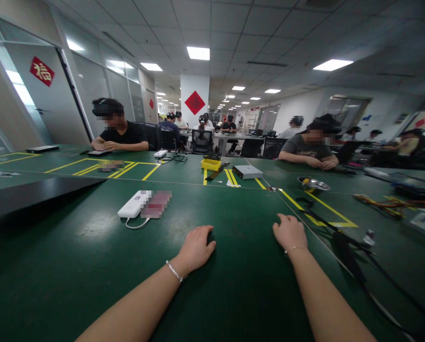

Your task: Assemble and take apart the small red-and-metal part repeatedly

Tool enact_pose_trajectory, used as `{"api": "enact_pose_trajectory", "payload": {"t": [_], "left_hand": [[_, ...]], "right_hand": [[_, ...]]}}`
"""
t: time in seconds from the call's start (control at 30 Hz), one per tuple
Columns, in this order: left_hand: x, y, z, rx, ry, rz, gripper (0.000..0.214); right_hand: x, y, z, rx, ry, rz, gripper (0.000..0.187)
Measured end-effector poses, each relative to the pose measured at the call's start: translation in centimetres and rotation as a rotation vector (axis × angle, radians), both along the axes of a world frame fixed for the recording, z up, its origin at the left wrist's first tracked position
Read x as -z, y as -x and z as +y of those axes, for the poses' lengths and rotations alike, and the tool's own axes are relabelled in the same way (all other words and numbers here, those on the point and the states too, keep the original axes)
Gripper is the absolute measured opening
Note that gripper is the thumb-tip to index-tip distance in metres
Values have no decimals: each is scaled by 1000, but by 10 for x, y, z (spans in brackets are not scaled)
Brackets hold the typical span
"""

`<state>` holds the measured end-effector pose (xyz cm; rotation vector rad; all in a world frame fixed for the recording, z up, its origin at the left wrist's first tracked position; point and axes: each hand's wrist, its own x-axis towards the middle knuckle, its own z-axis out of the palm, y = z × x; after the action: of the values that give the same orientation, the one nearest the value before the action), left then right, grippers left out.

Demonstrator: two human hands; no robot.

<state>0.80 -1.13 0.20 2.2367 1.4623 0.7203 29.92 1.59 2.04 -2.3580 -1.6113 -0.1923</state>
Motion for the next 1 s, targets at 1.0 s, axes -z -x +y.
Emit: {"api": "enact_pose_trajectory", "payload": {"t": [1.0], "left_hand": [[-3, 0, -4, 65, -41, 24, 30]], "right_hand": [[8, -13, 0, 98, -108, 267, 38]]}}
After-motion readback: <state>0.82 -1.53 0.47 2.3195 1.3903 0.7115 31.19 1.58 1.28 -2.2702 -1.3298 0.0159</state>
